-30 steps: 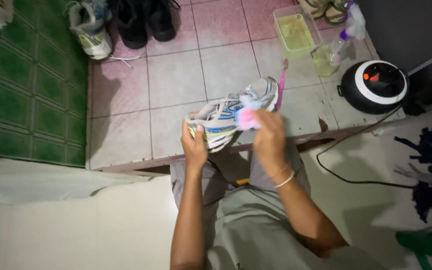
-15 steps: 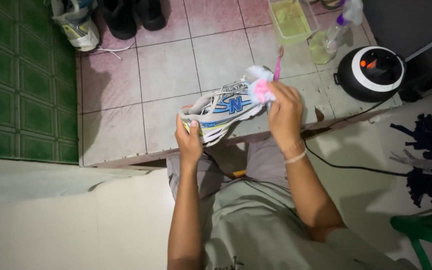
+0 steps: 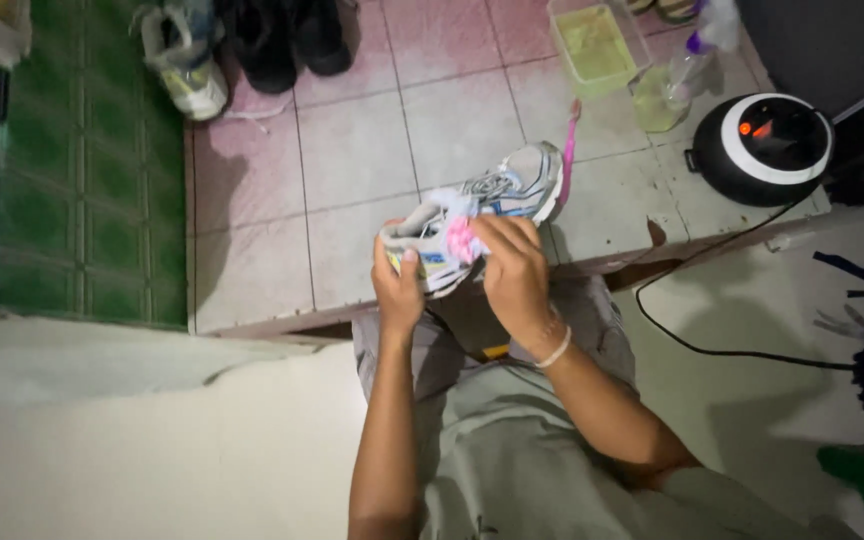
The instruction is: Cleaning a sneaker by wiping it thoroughly with a cloth.
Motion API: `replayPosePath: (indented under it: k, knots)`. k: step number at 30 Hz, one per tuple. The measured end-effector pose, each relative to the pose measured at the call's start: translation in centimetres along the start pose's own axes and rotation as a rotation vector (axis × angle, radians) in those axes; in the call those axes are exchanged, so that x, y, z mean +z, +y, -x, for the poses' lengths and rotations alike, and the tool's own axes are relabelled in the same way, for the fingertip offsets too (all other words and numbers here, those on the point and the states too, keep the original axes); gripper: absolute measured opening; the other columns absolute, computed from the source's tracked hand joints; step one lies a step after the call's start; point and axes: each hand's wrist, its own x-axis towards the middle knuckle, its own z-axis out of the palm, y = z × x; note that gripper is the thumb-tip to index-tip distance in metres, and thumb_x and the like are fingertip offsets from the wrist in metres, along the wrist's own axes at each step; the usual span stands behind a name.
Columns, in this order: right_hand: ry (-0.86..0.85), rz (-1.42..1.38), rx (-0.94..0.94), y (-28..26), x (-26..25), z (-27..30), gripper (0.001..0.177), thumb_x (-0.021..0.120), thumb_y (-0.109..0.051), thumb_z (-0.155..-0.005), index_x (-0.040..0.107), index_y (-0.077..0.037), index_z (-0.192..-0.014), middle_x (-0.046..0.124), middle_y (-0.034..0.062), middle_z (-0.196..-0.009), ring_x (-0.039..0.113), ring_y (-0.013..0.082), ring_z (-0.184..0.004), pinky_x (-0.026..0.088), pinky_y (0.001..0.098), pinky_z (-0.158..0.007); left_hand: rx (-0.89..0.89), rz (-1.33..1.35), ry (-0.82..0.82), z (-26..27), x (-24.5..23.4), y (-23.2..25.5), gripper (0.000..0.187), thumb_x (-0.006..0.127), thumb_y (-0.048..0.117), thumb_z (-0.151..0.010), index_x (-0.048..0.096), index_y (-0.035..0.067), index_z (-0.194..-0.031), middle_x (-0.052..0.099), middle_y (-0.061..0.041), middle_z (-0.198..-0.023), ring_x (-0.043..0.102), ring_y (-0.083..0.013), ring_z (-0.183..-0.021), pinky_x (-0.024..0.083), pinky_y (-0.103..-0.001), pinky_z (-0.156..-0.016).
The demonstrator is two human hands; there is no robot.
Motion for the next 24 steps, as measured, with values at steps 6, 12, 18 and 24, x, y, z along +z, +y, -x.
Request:
replayPosePath:
  k: [6,12,18,24]
  knots:
    - [-0.081,-0.009,-0.051,-4.6,2.4,2.8,0.031,0.058,0.006,-0.095,0.076,-0.014,-0.110,0.072,0.0042,-0.106,0.065,0.0291,-0.101,0.054,0.0385,-0.092,-0.061,0.149,0.032,-0.1,0.6,-1.7,0.045,0.054,0.023,-0.098,0.052,0.005,-0.140,0.067,-0.020,-0.124,0.060,-0.0286,-0.119,0.042,-0.047,-0.109]
    - [0.020,-0.019,0.005,0.8,1.0,1.6,0.033,0.052,0.013,-0.094,0.075,-0.001,-0.111,0.073,0.0153,-0.108,0.064,0.0353,-0.102,0.053,0.0441,-0.090,-0.047,0.054,-0.004,-0.1,-0.1,-0.6,0.055,0.054,0.034,-0.097,0.051,0.001,-0.140,0.063,-0.029,-0.127,0.059,-0.0440,-0.123,0.042,-0.055,-0.108]
    - [-0.124,-0.024,-0.048,-2.7,1.7,2.1,0.033,0.056,0.008,-0.095,0.077,-0.013,-0.111,0.074,0.0053,-0.105,0.066,0.0297,-0.099,0.055,0.0408,-0.088,-0.045,0.108,-0.005,-0.5,-0.3,0.4,0.049,0.050,0.029,-0.097,0.054,0.000,-0.137,0.065,-0.027,-0.123,0.061,-0.0390,-0.119,0.043,-0.054,-0.107]
    - [-0.140,-0.059,-0.133,-4.3,0.9,-1.7,0.029,0.057,0.006,-0.097,0.075,-0.012,-0.112,0.072,0.0070,-0.106,0.064,0.0301,-0.100,0.055,0.0397,-0.089,-0.005,0.126,-0.024,0.0,-0.4,0.2,0.048,0.055,0.033,-0.097,0.057,0.001,-0.132,0.067,-0.026,-0.117,0.064,-0.0359,-0.112,0.047,-0.053,-0.101]
